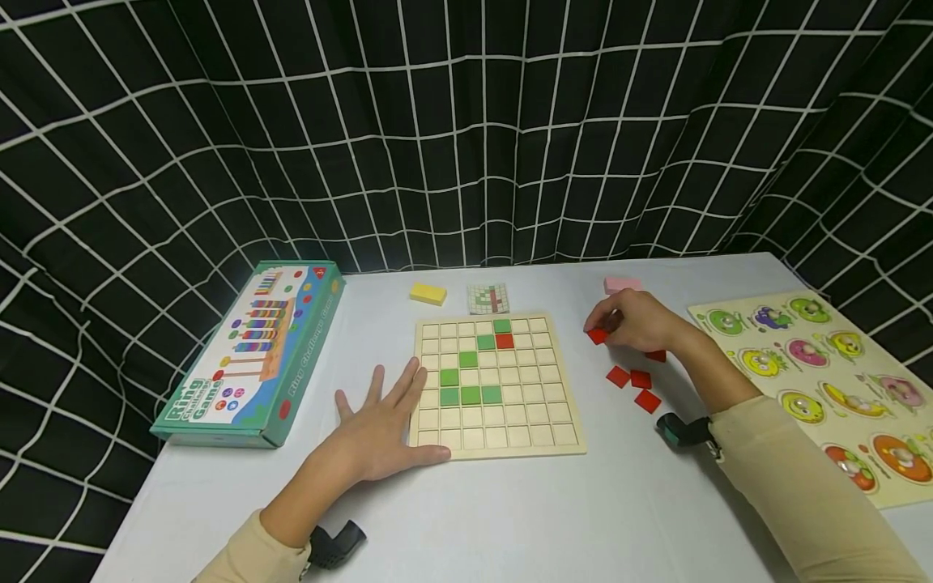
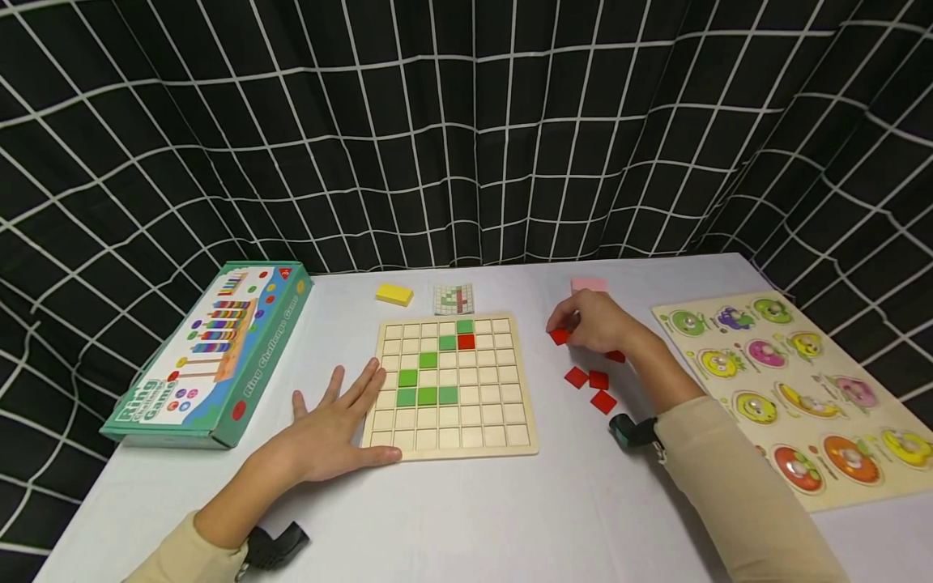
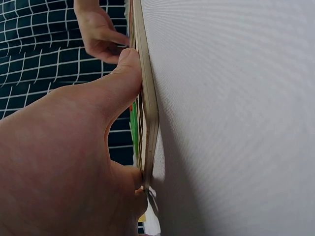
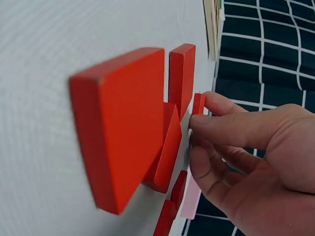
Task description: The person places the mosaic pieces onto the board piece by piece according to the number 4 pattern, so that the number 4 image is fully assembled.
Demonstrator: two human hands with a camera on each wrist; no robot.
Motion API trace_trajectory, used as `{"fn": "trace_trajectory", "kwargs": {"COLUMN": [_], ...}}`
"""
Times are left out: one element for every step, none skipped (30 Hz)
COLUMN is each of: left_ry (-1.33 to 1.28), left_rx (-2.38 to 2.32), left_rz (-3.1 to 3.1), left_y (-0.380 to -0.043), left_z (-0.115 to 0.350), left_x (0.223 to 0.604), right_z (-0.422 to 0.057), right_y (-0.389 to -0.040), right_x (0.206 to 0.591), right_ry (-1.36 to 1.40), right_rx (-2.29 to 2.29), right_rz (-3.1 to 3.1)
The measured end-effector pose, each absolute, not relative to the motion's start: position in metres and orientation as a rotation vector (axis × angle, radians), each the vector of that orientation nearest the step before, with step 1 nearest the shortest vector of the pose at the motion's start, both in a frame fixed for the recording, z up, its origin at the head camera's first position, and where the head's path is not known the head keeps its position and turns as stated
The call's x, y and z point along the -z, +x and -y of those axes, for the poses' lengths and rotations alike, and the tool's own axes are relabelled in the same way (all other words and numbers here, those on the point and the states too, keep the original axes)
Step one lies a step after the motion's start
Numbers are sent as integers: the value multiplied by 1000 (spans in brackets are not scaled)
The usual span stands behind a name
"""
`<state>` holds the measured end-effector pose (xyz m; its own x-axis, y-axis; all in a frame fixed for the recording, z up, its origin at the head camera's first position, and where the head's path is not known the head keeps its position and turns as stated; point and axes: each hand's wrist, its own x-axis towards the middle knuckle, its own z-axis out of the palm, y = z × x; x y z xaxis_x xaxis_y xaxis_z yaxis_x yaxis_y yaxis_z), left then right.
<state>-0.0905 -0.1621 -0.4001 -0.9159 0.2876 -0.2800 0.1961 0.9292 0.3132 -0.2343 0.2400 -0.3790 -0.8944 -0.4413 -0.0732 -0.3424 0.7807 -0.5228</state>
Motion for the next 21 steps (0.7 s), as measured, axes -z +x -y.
{"fn": "trace_trajectory", "kwargs": {"left_ry": [357, 356, 355, 355, 354, 353, 352, 352, 352, 352, 352, 352, 352, 353, 353, 353, 353, 354, 355, 355, 355], "left_rx": [-401, -401, -400, -400, -402, -404, -407, -408, -409, -409, -409, -409, -410, -410, -411, -411, -413, -415, -418, -420, -421], "left_rz": [-2764, -2764, -2764, -2764, -2763, -2763, -2762, -2762, -2762, -2763, -2763, -2763, -2762, -2762, -2762, -2762, -2761, -2760, -2759, -2759, -2759], "left_y": [-90, -90, -90, -90, -90, -90, -90, -90, -90, -90, -90, -90, -90, -90, -90, -90, -90, -90, -90, -90, -90], "left_z": [162, 162, 162, 162, 162, 162, 162, 162, 162, 162, 162, 162, 162, 162, 162, 162, 162, 162, 162, 162, 162], "left_x": [400, 400, 400, 400, 400, 400, 400, 400, 400, 400, 401, 401, 401, 401, 401, 401, 401, 401, 401, 401, 401], "right_z": [-239, -239, -238, -238, -237, -236, -235, -234, -233, -232, -231, -230, -229, -227, -226, -224, -222, -220, -218, -215, -213], "right_y": [-234, -233, -232, -232, -232, -231, -231, -230, -230, -230, -229, -229, -228, -227, -226, -225, -224, -223, -221, -220, -219], "right_x": [379, 379, 378, 378, 378, 379, 379, 379, 379, 379, 379, 379, 379, 378, 378, 377, 376, 375, 375, 374, 373], "right_ry": [-620, -617, -614, -605, -596, -585, -576, -563, -553, -536, -528, -520, -513, -505, -494, -481, -470, -457, -445, -432, -419], "right_rx": [768, 772, 776, 780, 783, 784, 782, 782, 784, 791, 799, 811, 826, 843, 862, 881, 901, 915, 928, 940, 948], "right_rz": [-2783, -2787, -2793, -2799, -2804, -2809, -2813, -2817, -2819, -2819, -2816, -2812, -2804, -2798, -2789, -2779, -2768, -2761, -2756, -2751, -2745]}}
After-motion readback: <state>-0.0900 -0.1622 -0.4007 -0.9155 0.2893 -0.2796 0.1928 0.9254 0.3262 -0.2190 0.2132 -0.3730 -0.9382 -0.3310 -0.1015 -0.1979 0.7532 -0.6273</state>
